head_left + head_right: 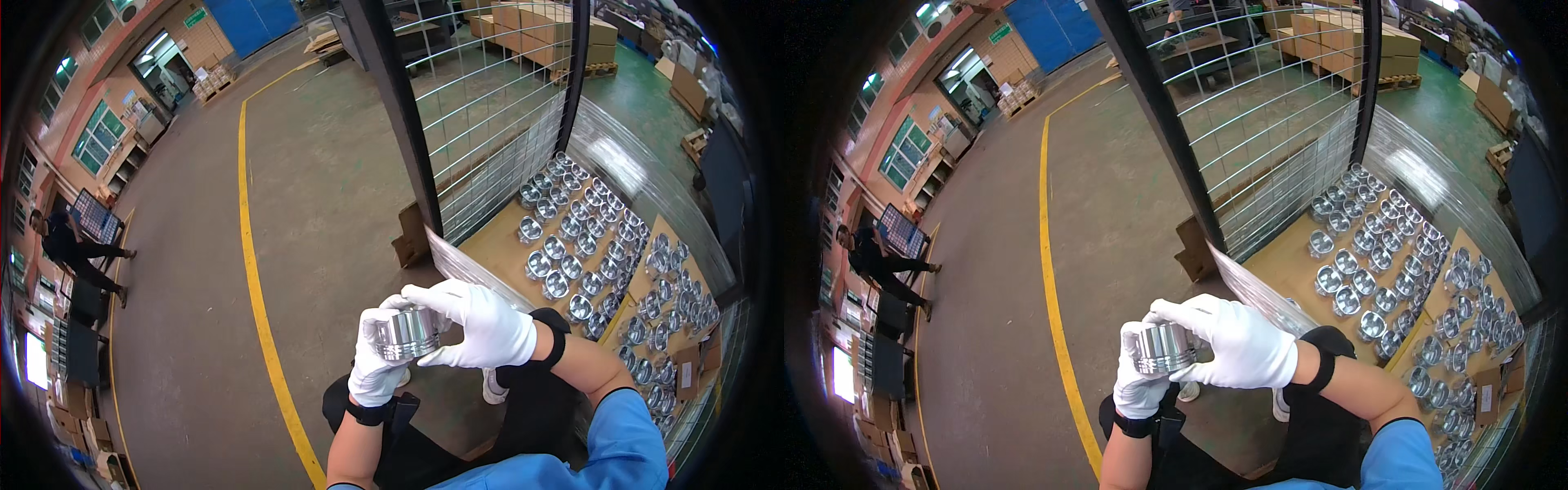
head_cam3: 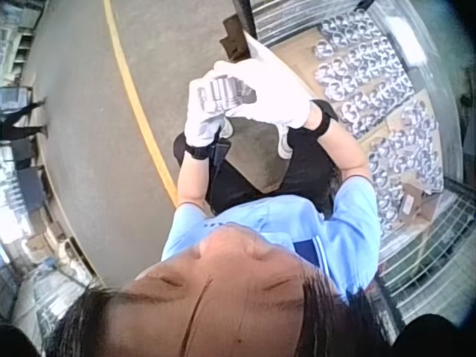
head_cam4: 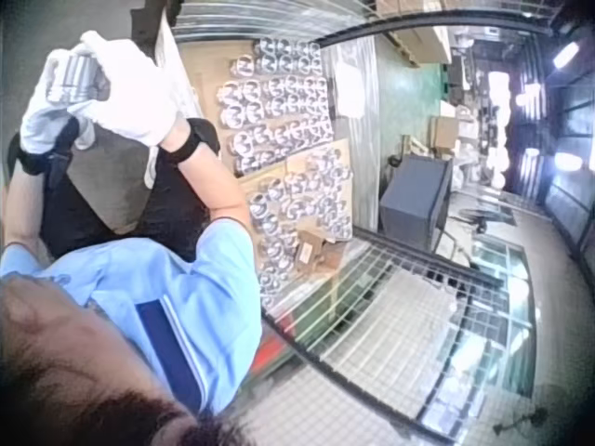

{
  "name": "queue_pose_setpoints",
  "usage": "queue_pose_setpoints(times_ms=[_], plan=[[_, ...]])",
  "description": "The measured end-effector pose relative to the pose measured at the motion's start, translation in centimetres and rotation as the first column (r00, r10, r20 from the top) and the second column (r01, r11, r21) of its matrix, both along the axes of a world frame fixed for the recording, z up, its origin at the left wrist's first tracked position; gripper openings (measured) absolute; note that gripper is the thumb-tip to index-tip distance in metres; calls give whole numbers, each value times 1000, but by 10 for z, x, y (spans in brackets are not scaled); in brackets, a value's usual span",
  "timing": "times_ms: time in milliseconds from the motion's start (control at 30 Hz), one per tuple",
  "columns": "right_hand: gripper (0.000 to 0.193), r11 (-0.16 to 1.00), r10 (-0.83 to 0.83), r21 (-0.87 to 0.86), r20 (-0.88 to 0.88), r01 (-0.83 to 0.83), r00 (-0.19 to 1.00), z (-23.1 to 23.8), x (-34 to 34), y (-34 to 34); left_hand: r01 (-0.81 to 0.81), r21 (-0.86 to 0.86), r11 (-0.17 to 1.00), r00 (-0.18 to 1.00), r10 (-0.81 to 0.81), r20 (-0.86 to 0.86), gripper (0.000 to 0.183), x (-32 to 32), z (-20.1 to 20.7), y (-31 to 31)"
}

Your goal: Picking up metal pistons from a container, inspecting them from multiple angles, and organizing them in a storage bin.

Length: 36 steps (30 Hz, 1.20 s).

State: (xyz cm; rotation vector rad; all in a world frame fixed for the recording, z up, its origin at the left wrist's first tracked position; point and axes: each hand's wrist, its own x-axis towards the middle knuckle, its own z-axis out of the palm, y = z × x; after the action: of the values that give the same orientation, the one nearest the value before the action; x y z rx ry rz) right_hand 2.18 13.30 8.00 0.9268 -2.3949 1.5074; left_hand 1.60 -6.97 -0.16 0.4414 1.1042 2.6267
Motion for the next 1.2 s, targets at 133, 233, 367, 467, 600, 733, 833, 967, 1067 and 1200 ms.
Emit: queue_pose_setpoints(times_ms=[133,233,367,467,600,733,833,967,1067,1200], plan=[[66,964,27,265,39,-36,999,17,5,-10,45,127,991,990,-61,124,56,6,2,-5],[62,925,141,334,135,-179,981,38,1,-29,109,223,969,987,-132,94,55,8,-2,-18],[69,880,358,28,615,-474,702,64,-17,-39,-102,-119,988,974,123,189,51,21,1,-28],[77,912,406,-153,475,-380,781,26,-12,-33,-10,193,981,997,25,-77,50,14,7,-31],[66,995,100,17,-8,-100,995,-28,-2,-24,-448,-320,835,770,178,-613,59,-4,-3,-27],[52,997,45,62,-32,-43,999,-47,-8,-24,-721,-398,567,544,109,-832,68,3,6,-12],[45,994,50,-94,-64,-55,997,-55,-11,-20,-674,-377,635,621,211,-755,96,3,4,-7],[43,992,24,-113,-225,-50,974,-62,-13,-12,-390,-547,741,889,149,-432,113,3,4,-1],[45,997,-18,-79,-302,-6,953,-57,-12,-8,-108,-655,748,977,-41,-208,115,0,2,-7],[42,997,-46,-70,-198,33,979,-47,-11,-5,101,-369,924,995,-101,19,124,1,12,-5]])
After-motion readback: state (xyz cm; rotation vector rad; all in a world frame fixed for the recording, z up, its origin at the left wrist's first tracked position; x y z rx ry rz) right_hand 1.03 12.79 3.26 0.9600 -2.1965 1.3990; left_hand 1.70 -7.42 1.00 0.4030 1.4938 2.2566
